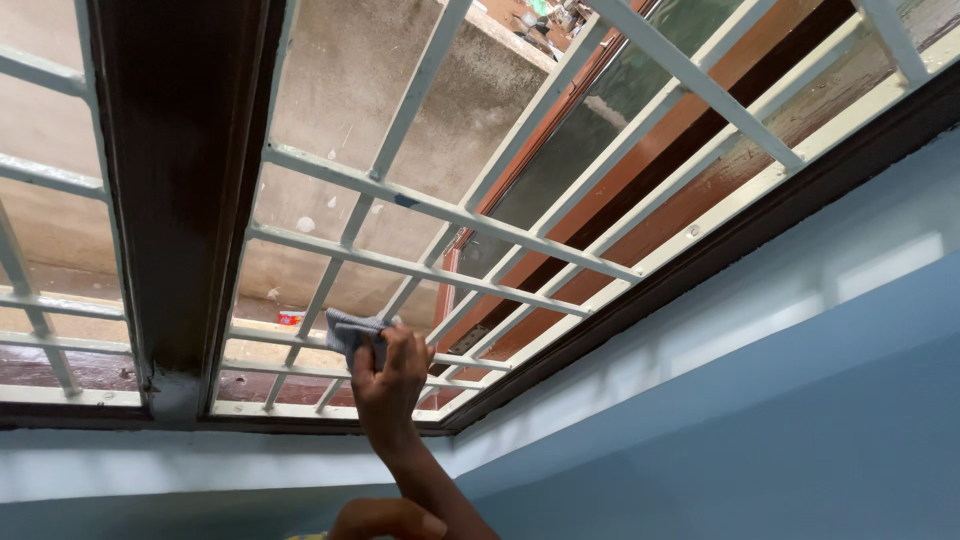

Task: The person cleans white metal window grills and the dark wooden window frame using a blue cloth, wiping both the horizontal and vertical bars as well as the inner edges of the frame.

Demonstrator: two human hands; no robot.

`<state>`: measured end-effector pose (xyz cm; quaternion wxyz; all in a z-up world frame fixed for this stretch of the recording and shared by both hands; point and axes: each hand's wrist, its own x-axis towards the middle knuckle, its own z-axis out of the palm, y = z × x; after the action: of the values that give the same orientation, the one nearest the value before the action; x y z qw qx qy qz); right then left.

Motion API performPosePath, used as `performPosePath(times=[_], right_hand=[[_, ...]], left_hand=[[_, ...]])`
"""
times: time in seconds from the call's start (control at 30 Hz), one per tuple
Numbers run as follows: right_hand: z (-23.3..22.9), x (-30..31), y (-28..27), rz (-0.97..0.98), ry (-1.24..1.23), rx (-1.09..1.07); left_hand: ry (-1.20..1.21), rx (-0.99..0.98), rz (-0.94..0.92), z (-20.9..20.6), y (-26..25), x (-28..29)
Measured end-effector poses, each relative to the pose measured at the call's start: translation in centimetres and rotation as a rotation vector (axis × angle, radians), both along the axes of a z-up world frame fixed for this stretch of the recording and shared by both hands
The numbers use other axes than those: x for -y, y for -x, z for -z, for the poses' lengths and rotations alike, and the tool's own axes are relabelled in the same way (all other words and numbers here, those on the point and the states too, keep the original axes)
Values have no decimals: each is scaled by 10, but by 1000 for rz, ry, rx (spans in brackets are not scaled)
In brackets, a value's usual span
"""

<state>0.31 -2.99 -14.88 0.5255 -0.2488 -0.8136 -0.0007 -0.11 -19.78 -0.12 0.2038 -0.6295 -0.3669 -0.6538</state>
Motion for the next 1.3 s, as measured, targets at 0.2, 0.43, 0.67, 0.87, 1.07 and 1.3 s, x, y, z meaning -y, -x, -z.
performPosePath(times=[0.2,0.43,0.67,0.87,1.07,1.3], right_hand=[[-12,-1,-50,41,36,-255],[-63,-49,-43,4,103,-369],[-15,-61,-49,133,60,-188],[-12,-24,-91,70,117,84],[-56,-53,-111,187,18,-411],[-54,-99,-93,173,115,-476]], left_hand=[[-23,-57,12,18,3,9],[-18,-104,4,30,10,3],[-31,-115,-58,35,36,-8],[-66,-130,-132,42,59,-61],[104,-376,-254,105,86,-141],[71,-681,-491,154,103,-174]])
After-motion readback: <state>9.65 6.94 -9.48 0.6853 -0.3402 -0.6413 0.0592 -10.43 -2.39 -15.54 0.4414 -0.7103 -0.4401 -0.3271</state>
